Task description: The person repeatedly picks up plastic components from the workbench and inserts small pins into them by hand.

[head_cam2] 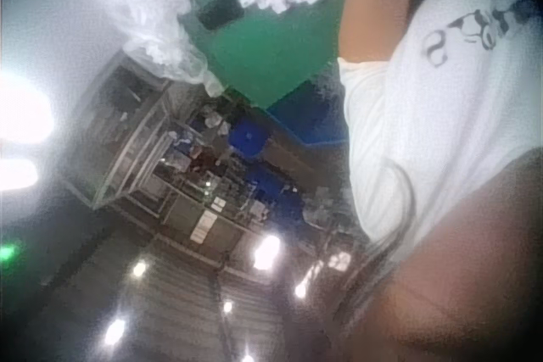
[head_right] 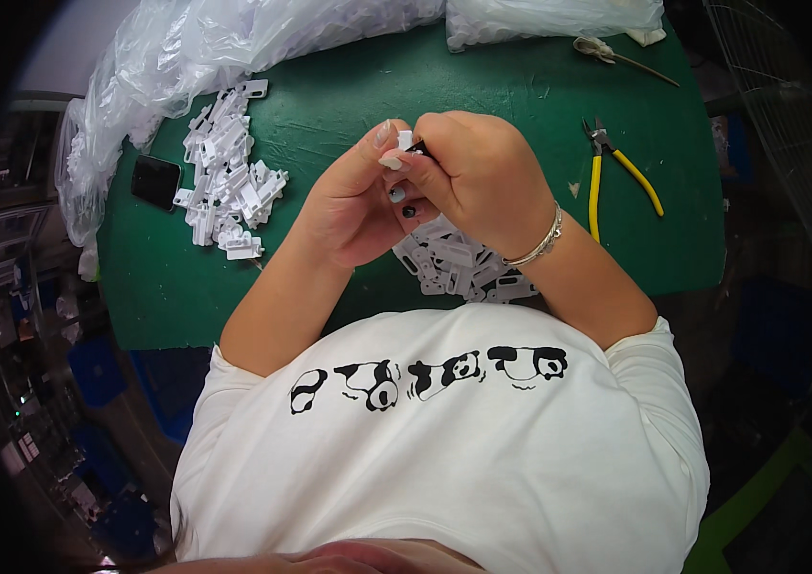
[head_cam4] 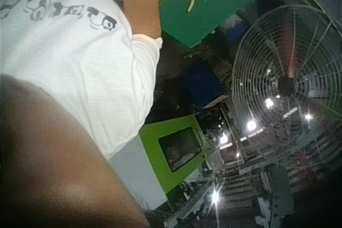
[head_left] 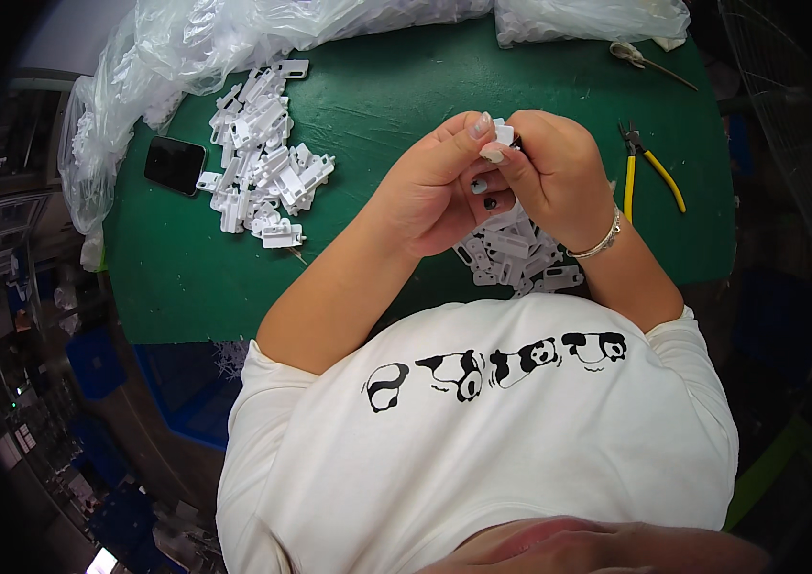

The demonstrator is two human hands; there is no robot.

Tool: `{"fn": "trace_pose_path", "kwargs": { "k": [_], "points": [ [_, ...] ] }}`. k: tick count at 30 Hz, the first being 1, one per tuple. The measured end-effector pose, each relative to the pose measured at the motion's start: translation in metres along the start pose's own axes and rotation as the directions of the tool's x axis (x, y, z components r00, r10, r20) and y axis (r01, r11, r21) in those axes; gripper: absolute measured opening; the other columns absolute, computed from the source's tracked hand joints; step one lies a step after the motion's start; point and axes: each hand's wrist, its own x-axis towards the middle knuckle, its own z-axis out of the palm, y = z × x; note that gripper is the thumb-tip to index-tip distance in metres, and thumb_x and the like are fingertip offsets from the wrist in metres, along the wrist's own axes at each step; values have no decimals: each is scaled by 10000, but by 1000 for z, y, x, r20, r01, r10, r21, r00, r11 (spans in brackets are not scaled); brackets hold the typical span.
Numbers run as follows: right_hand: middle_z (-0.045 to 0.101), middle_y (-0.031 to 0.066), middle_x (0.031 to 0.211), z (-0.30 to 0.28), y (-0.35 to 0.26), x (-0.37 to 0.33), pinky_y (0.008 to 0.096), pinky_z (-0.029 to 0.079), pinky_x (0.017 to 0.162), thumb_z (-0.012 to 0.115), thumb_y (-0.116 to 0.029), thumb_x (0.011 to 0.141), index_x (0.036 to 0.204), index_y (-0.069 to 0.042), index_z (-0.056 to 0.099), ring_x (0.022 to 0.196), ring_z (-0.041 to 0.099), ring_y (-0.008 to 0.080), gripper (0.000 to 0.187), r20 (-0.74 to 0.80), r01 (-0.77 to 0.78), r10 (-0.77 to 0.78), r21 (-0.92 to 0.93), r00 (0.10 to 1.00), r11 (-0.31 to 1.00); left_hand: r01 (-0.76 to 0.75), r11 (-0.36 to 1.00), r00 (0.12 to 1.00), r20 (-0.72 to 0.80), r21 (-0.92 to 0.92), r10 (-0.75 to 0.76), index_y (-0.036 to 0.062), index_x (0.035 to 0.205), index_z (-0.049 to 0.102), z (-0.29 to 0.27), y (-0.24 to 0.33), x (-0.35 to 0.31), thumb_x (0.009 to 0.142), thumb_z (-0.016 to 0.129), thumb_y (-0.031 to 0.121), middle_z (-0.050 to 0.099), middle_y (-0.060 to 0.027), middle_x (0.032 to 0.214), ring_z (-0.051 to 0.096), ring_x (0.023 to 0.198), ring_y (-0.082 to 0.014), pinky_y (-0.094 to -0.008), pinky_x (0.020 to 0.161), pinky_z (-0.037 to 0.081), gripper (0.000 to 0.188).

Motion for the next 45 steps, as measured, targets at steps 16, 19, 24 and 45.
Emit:
{"fn": "trace_pose_path", "kwargs": {
  "k": [16,19,24,45],
  "points": [
    [502,133,601,4,35,6,400,397,522,617,-333,881,735,-15,533,548,501,325,360,-99,-276,267,-93,959,957,56,324,889,-195,944,414,66,732,530,-30,54,-3,829,707,234,481,35,637,414,589,-71,-237,537,342,263],
    [533,135,603,1,35,5,406,404,527,632,-348,856,705,-11,551,558,523,325,378,-58,-372,368,-104,928,922,202,32,891,-197,979,409,14,779,575,-31,51,-5,798,723,217,545,-15,671,487,626,-99,-261,557,389,252],
    [567,143,622,-4,25,7,400,414,526,658,-333,824,685,-11,582,573,542,328,359,29,-460,499,-345,866,818,78,-278,941,22,957,339,10,1014,650,-37,29,4,743,719,171,664,-131,864,634,764,-269,-358,698,493,323],
    [629,113,939,3,27,5,332,493,671,677,-265,823,1015,-30,647,771,618,243,305,-33,-318,321,-262,947,911,802,-431,506,-86,413,858,257,1186,635,-109,104,9,848,617,387,634,-46,1147,495,1153,-308,-494,981,332,363]
  ]
}}
